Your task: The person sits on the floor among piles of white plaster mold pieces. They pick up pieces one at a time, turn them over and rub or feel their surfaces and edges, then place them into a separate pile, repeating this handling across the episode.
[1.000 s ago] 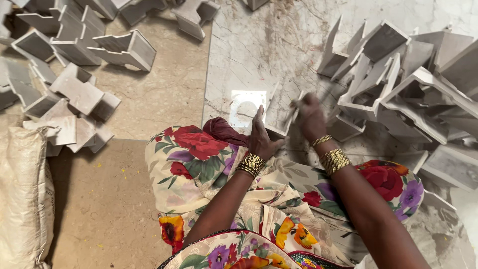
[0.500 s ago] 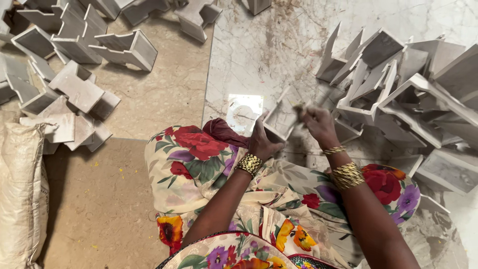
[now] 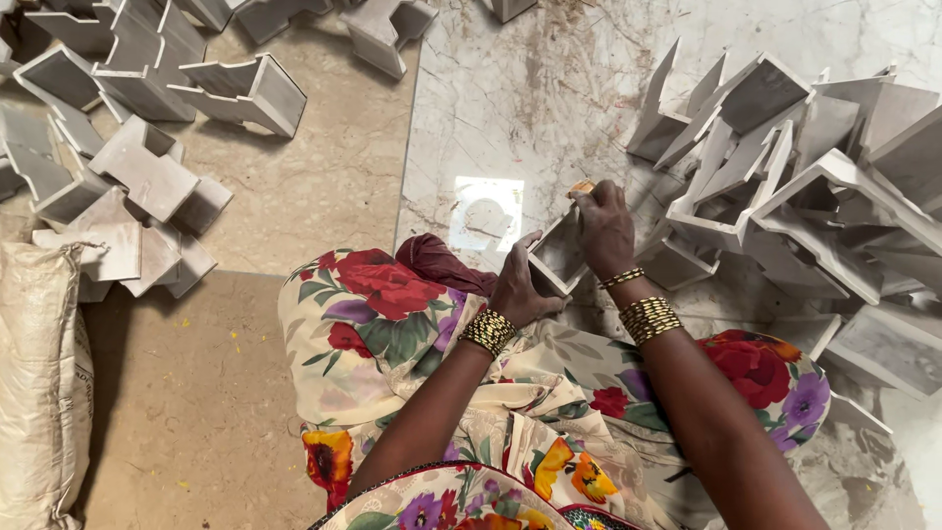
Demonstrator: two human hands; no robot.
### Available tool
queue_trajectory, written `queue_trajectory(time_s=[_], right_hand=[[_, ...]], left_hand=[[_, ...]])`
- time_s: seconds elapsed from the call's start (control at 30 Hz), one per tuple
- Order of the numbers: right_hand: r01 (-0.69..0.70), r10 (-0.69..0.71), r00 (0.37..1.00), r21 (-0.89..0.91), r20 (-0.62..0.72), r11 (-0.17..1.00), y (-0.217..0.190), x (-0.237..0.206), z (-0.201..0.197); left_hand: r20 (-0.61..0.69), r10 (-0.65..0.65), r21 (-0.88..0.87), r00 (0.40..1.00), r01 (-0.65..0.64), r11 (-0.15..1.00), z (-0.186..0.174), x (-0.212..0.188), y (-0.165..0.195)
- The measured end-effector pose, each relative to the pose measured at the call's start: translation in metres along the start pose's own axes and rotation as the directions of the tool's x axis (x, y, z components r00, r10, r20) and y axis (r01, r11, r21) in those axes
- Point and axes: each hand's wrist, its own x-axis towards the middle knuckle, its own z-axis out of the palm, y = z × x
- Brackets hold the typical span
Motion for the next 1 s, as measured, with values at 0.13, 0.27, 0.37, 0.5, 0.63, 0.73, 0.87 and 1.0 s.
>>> queue_trajectory(time_s=[0.13,0.27,0.37,0.5,0.63,0.73,0.87,1.0], right_hand=[[-0.188,0.189,0.982,0.193,0.015,0.963,0.006,0.007,0.004],[-0.278,0.28,0.96,0.168,0.013,0.946,0.017,0.013,-0.003],[-0.223,0.231,0.972,0.147,-0.039,0.964,0.013,0.008,-0.007],[0.003,0.002,0.999,0.098,-0.045,0.995,-0.011,-0.003,-0.002],[-0.123,0.004,0.931,0.304,0.365,0.945,-0.018,-0.009,0.004],[-0.145,0.132,0.987,0.152,0.094,0.978,-0.014,-0.012,0.007],[-0.048,0.009,0.99,0.266,0.143,0.963,-0.02,-0.023,0.01],[-0.315,0.156,0.924,0.463,0.35,0.828,-0.033,-0.029,0.001]], left_hand=[[0.005,-0.006,0.009,1.0,0.006,1.0,-0.003,0.002,0.004],[0.022,-0.021,0.012,1.0,0.021,1.0,-0.006,0.002,0.009],[0.004,-0.014,-0.007,1.0,0.014,1.0,-0.007,0.001,0.009],[-0.023,0.02,-0.067,1.0,-0.022,0.998,-0.003,-0.001,0.002],[-0.009,0.003,0.031,1.0,-0.003,1.0,0.004,-0.001,-0.009],[-0.021,-0.009,0.023,1.0,0.009,1.0,0.008,-0.005,-0.013],[-0.076,0.052,-0.001,0.996,-0.052,0.999,0.011,-0.004,-0.016],[-0.076,0.0,0.019,0.997,0.002,1.0,0.011,-0.001,-0.02]])
